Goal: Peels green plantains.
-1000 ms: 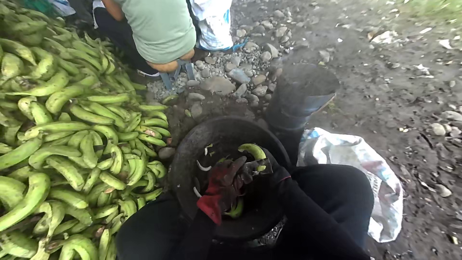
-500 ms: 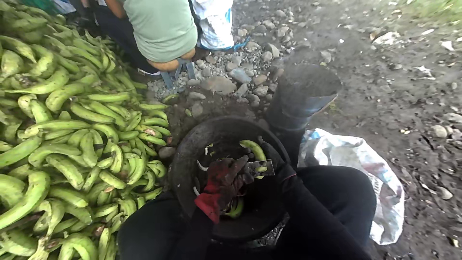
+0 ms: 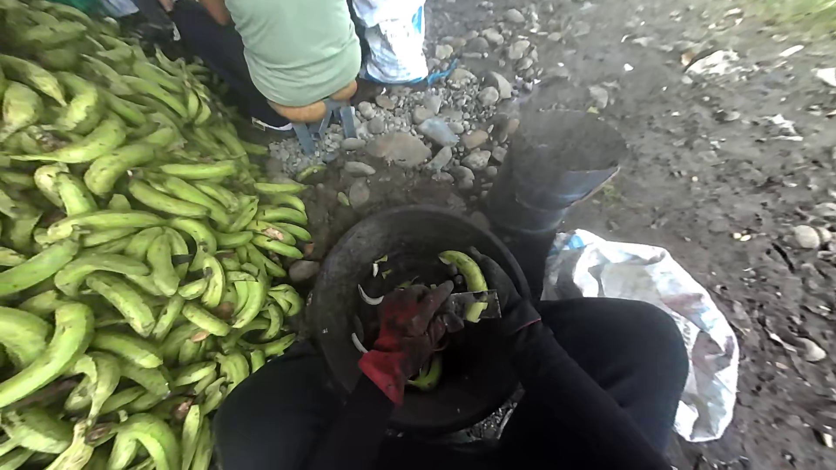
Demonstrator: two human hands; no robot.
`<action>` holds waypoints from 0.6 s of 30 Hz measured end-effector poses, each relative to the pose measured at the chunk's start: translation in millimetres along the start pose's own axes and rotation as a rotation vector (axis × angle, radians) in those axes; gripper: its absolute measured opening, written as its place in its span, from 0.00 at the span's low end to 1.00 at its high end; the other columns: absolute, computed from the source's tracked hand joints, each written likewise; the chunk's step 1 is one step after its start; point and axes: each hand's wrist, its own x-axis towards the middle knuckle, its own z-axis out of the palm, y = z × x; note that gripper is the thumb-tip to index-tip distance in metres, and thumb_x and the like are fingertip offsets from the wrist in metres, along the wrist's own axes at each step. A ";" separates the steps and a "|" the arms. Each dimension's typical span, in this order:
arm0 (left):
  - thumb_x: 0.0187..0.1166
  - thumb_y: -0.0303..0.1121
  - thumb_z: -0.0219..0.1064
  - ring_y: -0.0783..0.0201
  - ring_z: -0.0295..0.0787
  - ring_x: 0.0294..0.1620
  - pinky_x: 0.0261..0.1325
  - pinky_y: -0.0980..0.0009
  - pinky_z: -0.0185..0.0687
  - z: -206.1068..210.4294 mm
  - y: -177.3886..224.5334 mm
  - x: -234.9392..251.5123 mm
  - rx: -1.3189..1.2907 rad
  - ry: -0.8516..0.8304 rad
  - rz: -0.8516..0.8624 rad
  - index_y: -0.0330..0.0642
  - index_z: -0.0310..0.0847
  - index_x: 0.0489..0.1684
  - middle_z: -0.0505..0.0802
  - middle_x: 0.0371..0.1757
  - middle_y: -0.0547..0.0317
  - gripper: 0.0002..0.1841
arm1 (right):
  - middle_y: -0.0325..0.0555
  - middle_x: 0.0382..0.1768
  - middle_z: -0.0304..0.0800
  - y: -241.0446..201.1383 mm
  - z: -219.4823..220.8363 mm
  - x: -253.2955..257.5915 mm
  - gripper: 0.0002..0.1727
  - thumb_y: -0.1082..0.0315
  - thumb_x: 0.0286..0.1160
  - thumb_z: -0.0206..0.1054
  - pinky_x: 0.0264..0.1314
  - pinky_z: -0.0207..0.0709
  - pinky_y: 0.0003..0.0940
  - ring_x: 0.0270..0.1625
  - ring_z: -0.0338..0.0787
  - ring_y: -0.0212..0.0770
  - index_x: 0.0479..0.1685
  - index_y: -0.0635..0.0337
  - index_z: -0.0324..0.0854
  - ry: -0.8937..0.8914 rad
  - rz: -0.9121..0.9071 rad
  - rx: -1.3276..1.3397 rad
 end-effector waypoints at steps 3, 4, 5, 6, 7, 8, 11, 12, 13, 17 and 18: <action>0.77 0.44 0.66 0.44 0.90 0.57 0.60 0.42 0.83 -1.8 6.5 6.4 0.020 -0.017 -0.132 0.61 0.86 0.71 0.93 0.57 0.45 0.22 | 0.42 0.37 0.90 24.3 -5.1 -3.7 0.22 0.59 0.94 0.41 0.42 0.87 0.26 0.37 0.90 0.30 0.56 0.61 0.80 -0.006 -0.286 -0.279; 0.77 0.44 0.66 0.44 0.90 0.58 0.61 0.42 0.83 -2.2 8.0 9.2 0.025 -0.025 -0.190 0.60 0.87 0.70 0.92 0.58 0.45 0.21 | 0.43 0.45 0.90 32.6 -9.5 -4.1 0.20 0.62 0.89 0.48 0.51 0.86 0.27 0.45 0.90 0.29 0.65 0.65 0.77 -0.009 -0.422 -0.434; 0.78 0.43 0.65 0.43 0.89 0.60 0.63 0.42 0.82 -3.0 9.5 11.7 0.025 -0.039 -0.248 0.59 0.87 0.69 0.92 0.60 0.45 0.20 | 0.44 0.47 0.89 39.3 -9.1 -3.7 0.22 0.60 0.87 0.49 0.54 0.86 0.29 0.47 0.89 0.30 0.67 0.67 0.76 0.005 -0.511 -0.492; 0.79 0.42 0.65 0.44 0.89 0.62 0.64 0.43 0.82 -3.0 10.2 12.8 0.022 -0.047 -0.287 0.58 0.87 0.69 0.92 0.61 0.45 0.20 | 0.42 0.45 0.89 44.4 -4.8 -3.1 0.22 0.59 0.89 0.46 0.52 0.86 0.29 0.46 0.88 0.29 0.66 0.65 0.75 0.030 -0.545 -0.450; 0.79 0.42 0.64 0.44 0.89 0.62 0.64 0.44 0.82 -1.2 10.2 12.5 0.026 -0.033 -0.303 0.57 0.87 0.69 0.92 0.61 0.45 0.20 | 0.40 0.43 0.88 47.6 0.0 -3.8 0.21 0.60 0.90 0.42 0.51 0.86 0.28 0.45 0.88 0.28 0.63 0.63 0.76 0.059 -0.559 -0.404; 0.79 0.43 0.64 0.45 0.90 0.61 0.63 0.45 0.83 0.6 10.5 12.0 0.031 -0.015 -0.311 0.57 0.87 0.69 0.92 0.60 0.45 0.20 | 0.39 0.40 0.89 50.3 3.5 -3.6 0.22 0.59 0.93 0.39 0.48 0.86 0.28 0.42 0.89 0.28 0.60 0.61 0.77 0.082 -0.554 -0.328; 0.82 0.47 0.62 0.46 0.89 0.62 0.64 0.46 0.83 2.8 10.0 14.4 0.038 -0.015 -0.371 0.58 0.85 0.72 0.92 0.61 0.46 0.21 | 0.43 0.41 0.90 58.5 3.7 -3.4 0.25 0.57 0.94 0.38 0.47 0.87 0.31 0.43 0.90 0.32 0.63 0.64 0.76 0.082 -0.525 -0.278; 0.83 0.49 0.61 0.48 0.89 0.63 0.66 0.47 0.83 4.4 6.9 16.4 0.037 -0.007 -0.406 0.59 0.84 0.74 0.92 0.61 0.48 0.22 | 0.44 0.46 0.89 61.2 5.4 -6.2 0.25 0.58 0.94 0.38 0.52 0.87 0.32 0.47 0.89 0.33 0.67 0.65 0.75 0.082 -0.518 -0.344; 0.84 0.50 0.60 0.50 0.89 0.64 0.68 0.48 0.82 5.7 2.1 18.6 0.037 -0.006 -0.444 0.60 0.83 0.75 0.92 0.63 0.50 0.22 | 0.45 0.49 0.90 64.6 7.2 -9.1 0.26 0.58 0.95 0.38 0.56 0.86 0.32 0.50 0.89 0.33 0.69 0.65 0.74 0.091 -0.514 -0.418; 0.91 0.47 0.54 0.55 0.85 0.72 0.79 0.52 0.75 6.5 -20.8 20.9 -0.075 -0.075 -0.607 0.53 0.80 0.77 0.90 0.69 0.52 0.22 | 0.51 0.69 0.84 64.1 -6.1 -18.6 0.32 0.53 0.93 0.39 0.73 0.79 0.31 0.67 0.85 0.34 0.82 0.67 0.68 -0.047 -0.513 -0.784; 0.92 0.46 0.51 0.55 0.83 0.75 0.81 0.52 0.73 6.4 -24.9 18.9 -0.110 -0.112 -0.665 0.51 0.78 0.78 0.88 0.72 0.51 0.22 | 0.49 0.65 0.86 61.4 -6.1 -21.6 0.31 0.53 0.92 0.40 0.67 0.82 0.30 0.61 0.87 0.33 0.82 0.66 0.68 -0.088 -0.466 -0.733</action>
